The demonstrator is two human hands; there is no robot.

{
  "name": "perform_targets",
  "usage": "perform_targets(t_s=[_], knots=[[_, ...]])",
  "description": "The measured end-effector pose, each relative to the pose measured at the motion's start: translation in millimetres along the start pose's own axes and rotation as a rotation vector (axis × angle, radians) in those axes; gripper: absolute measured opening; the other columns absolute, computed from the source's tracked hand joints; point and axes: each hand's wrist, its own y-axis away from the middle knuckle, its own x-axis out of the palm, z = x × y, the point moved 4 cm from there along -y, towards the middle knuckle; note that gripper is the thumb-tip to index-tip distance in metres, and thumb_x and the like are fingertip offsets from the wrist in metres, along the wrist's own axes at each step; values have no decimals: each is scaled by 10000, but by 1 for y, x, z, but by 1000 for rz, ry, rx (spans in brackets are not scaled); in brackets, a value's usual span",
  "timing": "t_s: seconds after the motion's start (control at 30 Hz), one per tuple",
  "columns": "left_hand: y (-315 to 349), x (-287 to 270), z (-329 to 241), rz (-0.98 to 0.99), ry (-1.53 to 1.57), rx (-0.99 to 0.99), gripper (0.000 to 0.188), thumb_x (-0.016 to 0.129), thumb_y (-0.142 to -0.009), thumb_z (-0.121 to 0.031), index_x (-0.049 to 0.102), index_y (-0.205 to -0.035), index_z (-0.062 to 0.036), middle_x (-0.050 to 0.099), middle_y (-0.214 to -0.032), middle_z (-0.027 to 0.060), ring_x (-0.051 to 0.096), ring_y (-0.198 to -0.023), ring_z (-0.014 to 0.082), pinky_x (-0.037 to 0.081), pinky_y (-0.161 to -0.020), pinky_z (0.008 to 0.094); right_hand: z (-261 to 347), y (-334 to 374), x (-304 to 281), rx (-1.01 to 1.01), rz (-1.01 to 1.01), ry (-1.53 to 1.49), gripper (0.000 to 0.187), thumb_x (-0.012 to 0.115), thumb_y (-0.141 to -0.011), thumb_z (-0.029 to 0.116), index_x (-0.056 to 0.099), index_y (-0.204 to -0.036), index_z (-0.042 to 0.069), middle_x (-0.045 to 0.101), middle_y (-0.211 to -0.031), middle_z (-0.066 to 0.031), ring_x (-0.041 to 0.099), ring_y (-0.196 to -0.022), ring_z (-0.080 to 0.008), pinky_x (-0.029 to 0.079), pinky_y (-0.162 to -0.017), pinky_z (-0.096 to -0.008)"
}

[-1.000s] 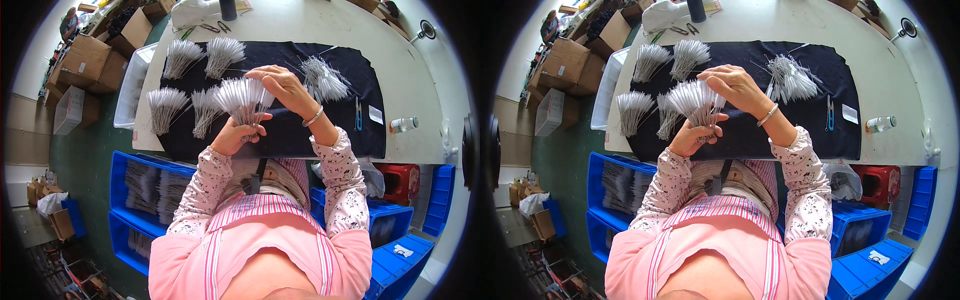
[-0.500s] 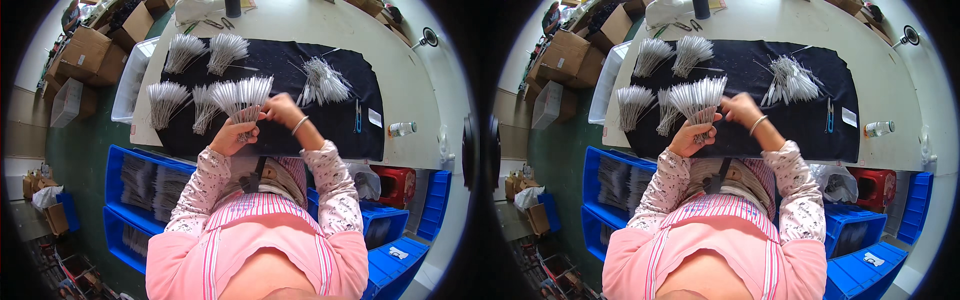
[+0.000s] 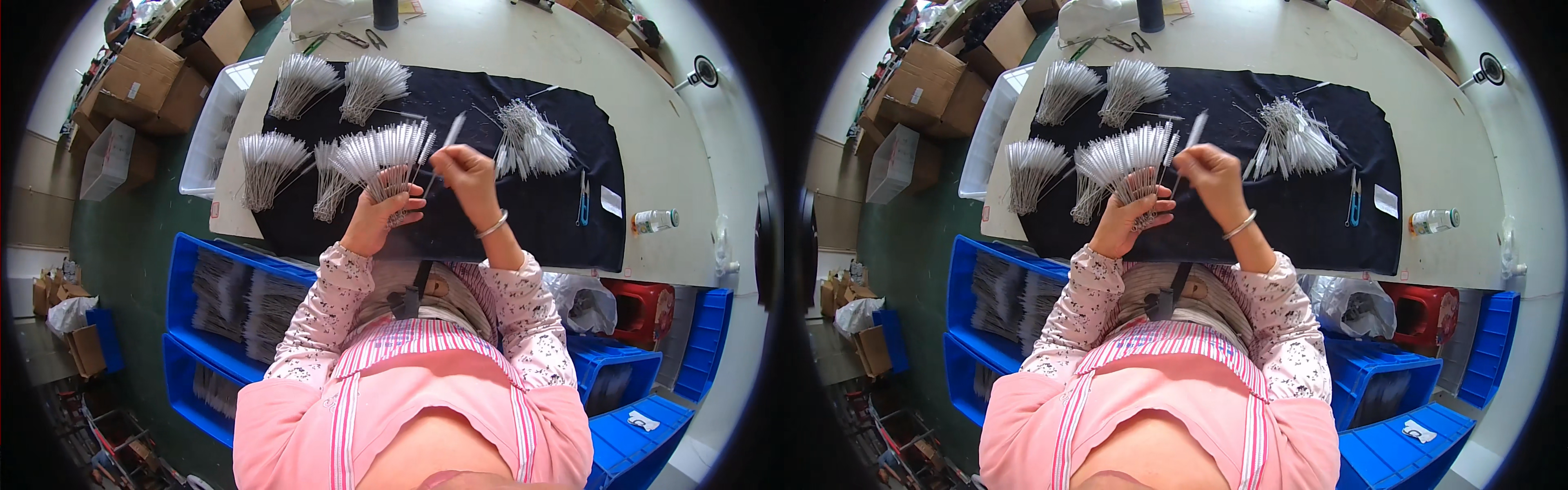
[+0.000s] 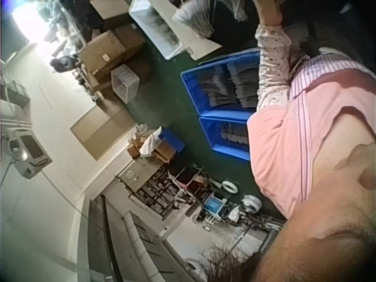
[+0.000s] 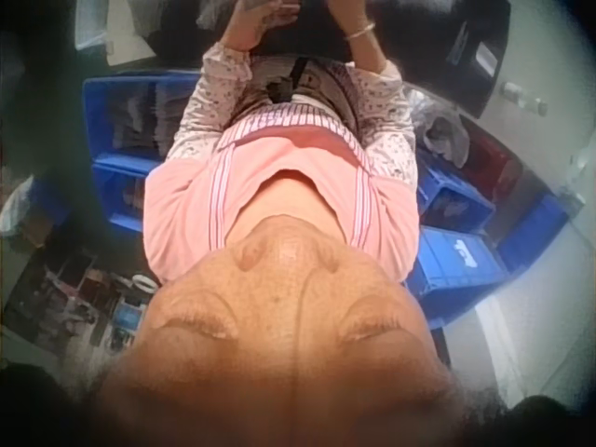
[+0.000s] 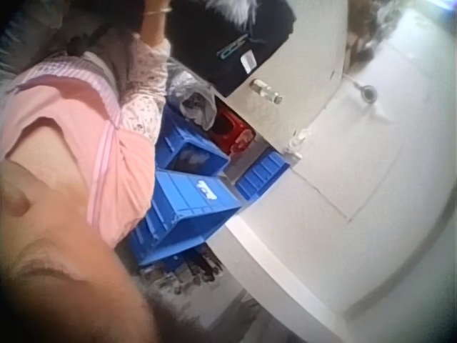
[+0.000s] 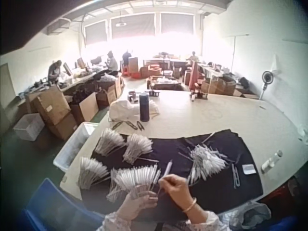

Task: The person gathers loose white sticks from a table, aligns them into bundles, and secures them with metal wire ties. They then place the finished bundles into a white plastic tray. The process is repeated continuously throughout the clip.

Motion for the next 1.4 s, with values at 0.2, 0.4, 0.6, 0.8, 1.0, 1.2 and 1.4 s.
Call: perform_targets(t_s=[0.2, 0.4, 0.6, 0.8, 1.0, 1.2, 1.4], knots=[[0, 6, 11, 135, -56, -50, 333, 605, -848, -27, 547, -1174, -60, 641, -935, 47, 613, -723, 119, 512, -603, 258, 11, 13, 15, -129, 30, 386, 251, 787, -718, 211, 637, -726, 11, 609, -648, -60, 535, -547, -94, 443, -516, -243], [4, 9, 9, 284, -237, -25, 301, 592, -869, -44, 548, -1165, -15, 654, -983, 84, 570, -679, 84, 451, -559, 227, 100, -5, 18, -860, 117, 654, 436, 523, -897, 411, 628, -1095, 37, 649, -1075, -120, 591, -1024, -299, 369, -949, -401], [14, 11, 4, 440, -80, -49, 501, 587, -911, -152, 356, -1340, -35, 597, -1143, 204, 587, -769, 144, 454, -592, 240, 78, -19, 21, -542, 500, 474, 507, 325, -979, 402, 653, -1060, 24, 668, -1027, -152, 622, -971, -291, 448, -871, -383], [15, 6, 4, 479, 52, -122, 585, 632, -892, -244, 339, -1361, -51, 557, -1209, 227, 601, -812, 147, 452, -593, 232, 76, -23, 18, -459, 439, 362, 658, 179, -982, 512, 622, -1154, 56, 662, -1005, -146, 626, -879, -282, 451, -810, -375], [14, 3, 5, 444, -38, -100, 512, 664, -867, -215, 444, -1280, -8, 581, -1181, 228, 606, -767, 131, 440, -561, 219, 76, -22, 23, -563, 512, 543, 624, 223, -985, 484, 689, -997, 69, 662, -974, -92, 601, -935, -250, 345, -898, -366], [14, 7, 5, 423, -158, -86, 330, 648, -843, -145, 563, -1122, 9, 614, -917, 85, 531, -640, 77, 397, -525, 202, 88, -21, 26, -696, 392, 556, 474, 369, -967, 383, 608, -700, 72, 583, -716, -37, 517, -694, -229, 347, -772, -360], [30, 29, 18, 457, -219, -291, 273, 684, -797, -138, 538, -990, -11, 483, -698, -2, 469, -611, 92, 373, -568, 242, 75, -14, 37, -621, 583, 469, 463, 459, -928, 405, 521, -636, 51, 495, -626, -79, 495, -666, -259, 364, -733, -355]])
